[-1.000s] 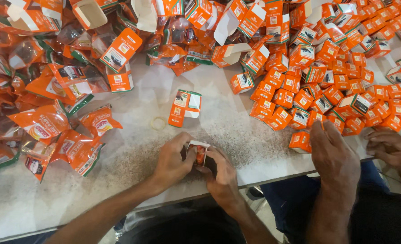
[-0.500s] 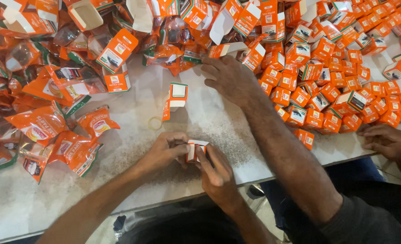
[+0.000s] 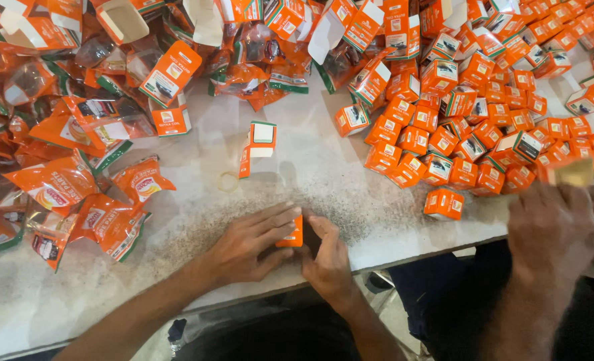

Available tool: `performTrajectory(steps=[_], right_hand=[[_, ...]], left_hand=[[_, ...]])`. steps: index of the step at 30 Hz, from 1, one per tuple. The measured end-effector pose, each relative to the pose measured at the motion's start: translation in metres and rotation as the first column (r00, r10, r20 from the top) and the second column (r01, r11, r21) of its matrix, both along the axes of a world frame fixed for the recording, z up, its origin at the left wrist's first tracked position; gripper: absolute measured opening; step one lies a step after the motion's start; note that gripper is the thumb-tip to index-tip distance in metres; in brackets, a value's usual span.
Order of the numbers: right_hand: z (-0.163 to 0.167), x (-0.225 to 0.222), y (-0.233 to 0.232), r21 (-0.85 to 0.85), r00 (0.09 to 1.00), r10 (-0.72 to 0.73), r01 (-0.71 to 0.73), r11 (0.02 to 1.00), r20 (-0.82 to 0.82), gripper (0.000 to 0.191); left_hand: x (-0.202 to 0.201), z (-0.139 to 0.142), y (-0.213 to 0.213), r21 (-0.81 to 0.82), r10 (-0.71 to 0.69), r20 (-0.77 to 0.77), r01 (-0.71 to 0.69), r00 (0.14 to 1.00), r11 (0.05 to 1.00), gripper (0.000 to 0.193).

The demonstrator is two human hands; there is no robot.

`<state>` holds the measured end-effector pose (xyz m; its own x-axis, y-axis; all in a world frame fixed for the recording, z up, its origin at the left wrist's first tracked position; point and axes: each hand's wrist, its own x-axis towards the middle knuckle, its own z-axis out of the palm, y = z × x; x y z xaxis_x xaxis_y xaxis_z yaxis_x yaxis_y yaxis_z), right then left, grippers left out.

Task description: The person repeatedly picks small orange and white boxes and plastic-wrapped packets from a table, places the packets into the boxes, folds the flaps, and stacks the closed boxes. The process is continuous and repetitive, with both hands actively involved in handling the items.

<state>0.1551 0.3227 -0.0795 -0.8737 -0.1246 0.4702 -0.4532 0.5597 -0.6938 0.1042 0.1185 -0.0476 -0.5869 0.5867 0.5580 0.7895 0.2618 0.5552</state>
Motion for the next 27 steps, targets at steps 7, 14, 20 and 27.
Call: performTrajectory(steps=[7,14,20,27], right_hand=[[0.000,-0.001,0.003,-0.018,0.998,0.041,-0.041,0.999,0.038,0.058],[-0.001,0.001,0.002,0.061,1.000,0.000,-0.002,0.998,0.022,0.068],[0.016,-0.024,0.017,0.247,0.982,-0.188,0.182,0.952,-0.002,0.070],[0.041,-0.039,0.023,0.332,0.976,-0.172,0.206,0.920,-0.131,0.085]], left_hand=[[-0.002,-0.003,0.003,-0.013,0.050,0.022,-0.050,0.998,0.999,0.023],[0.000,0.001,-0.006,-0.224,-0.026,-0.250,-0.032,0.968,0.974,0.017],[-0.016,0.003,-0.013,-0.098,0.174,-0.304,-0.213,0.937,0.972,0.042],[-0.079,0.003,-0.018,-0.210,0.406,-0.170,-0.435,0.898,0.875,0.039]])
